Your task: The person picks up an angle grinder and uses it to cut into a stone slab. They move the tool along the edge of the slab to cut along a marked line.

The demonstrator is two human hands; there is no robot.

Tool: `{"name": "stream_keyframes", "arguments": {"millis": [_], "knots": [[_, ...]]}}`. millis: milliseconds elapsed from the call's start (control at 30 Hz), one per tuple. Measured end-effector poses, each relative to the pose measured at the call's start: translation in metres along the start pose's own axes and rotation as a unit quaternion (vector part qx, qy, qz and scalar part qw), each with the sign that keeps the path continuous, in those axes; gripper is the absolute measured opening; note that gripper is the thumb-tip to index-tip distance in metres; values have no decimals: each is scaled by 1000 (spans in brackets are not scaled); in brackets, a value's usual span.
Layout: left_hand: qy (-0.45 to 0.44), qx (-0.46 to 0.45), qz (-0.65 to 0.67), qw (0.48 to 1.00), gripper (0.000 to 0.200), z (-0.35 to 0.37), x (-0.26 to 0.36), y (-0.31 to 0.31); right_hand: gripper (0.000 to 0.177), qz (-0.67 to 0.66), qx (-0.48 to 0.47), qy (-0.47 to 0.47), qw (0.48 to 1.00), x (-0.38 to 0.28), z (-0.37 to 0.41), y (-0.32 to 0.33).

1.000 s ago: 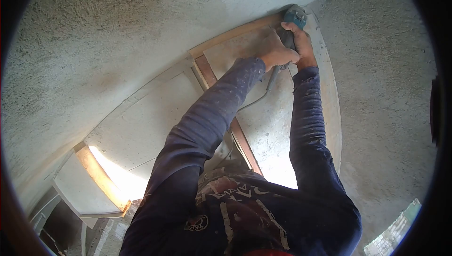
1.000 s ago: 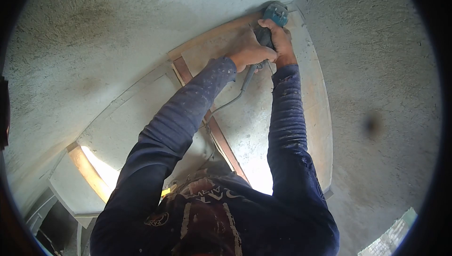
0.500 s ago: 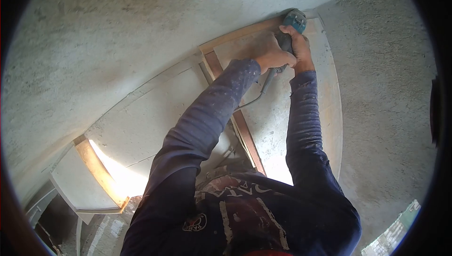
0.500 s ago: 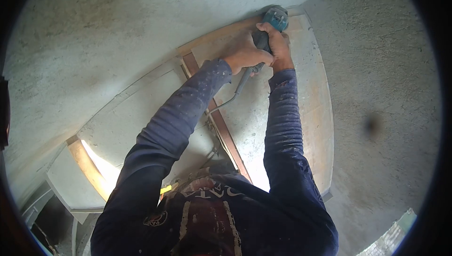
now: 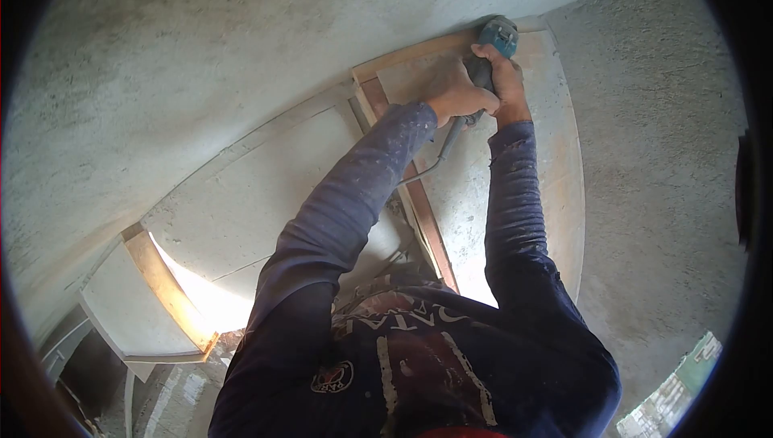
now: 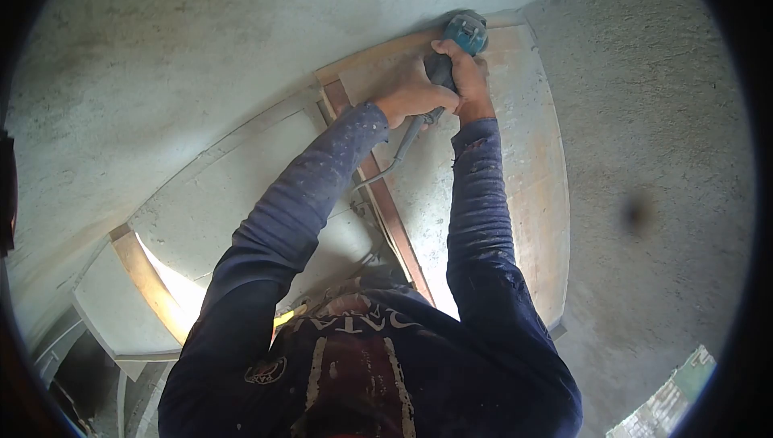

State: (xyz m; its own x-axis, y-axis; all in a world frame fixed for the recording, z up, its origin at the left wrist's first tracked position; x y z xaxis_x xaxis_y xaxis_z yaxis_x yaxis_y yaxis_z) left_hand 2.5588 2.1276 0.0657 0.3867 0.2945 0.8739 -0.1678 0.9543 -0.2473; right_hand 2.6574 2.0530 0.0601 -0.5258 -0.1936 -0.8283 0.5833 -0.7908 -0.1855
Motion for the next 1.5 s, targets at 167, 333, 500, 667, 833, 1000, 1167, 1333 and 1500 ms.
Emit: {"name": "stream_keyframes", "arguments": {"millis": [167,333,500,667,833,1000,1167,1333,1500], "knots": [[23,12,-32,999,84,4,-13,8,35,-12,-6,29,999,7,1,-9],[27,28,-18,999,86,15,-28,12,35,3,-13,21,1000,13,9,-24],[24,2,10,1000,89,49,-22,16,33,7,-34,28,999,22,28,-44],[-18,56,-37,998,90,72,-28,28,32,14,-32,13,999,37,37,-61],[27,47,-70,996,99,93,-41,41,31,16,-32,13,999,47,48,-84],[30,36,-90,995,112,117,-38,48,31,5,-34,3,999,57,56,-99],[41,20,-68,997,115,133,-42,57,31,0,-34,4,999,61,69,-120],[36,27,-84,995,116,149,-47,66,32,-4,-53,12,999,74,66,-129],[18,53,-102,993,116,162,-51,72,33,22,-53,-17,998,78,77,-143]]}}
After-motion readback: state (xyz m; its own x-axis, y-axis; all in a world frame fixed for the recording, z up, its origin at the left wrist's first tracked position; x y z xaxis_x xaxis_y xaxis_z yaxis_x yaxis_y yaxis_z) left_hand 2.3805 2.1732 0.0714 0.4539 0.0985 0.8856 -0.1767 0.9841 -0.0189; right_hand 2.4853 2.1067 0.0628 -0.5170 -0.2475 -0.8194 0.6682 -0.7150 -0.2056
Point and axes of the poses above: each hand's wrist, its own z-axis away from the middle knuckle, its own y-axis out of the back of the hand, x = y × z, the point moved 6 cm from there along -z, towards the middle knuckle, and after that the axes turned 15 degrees about -x, right-handed, at the moved point
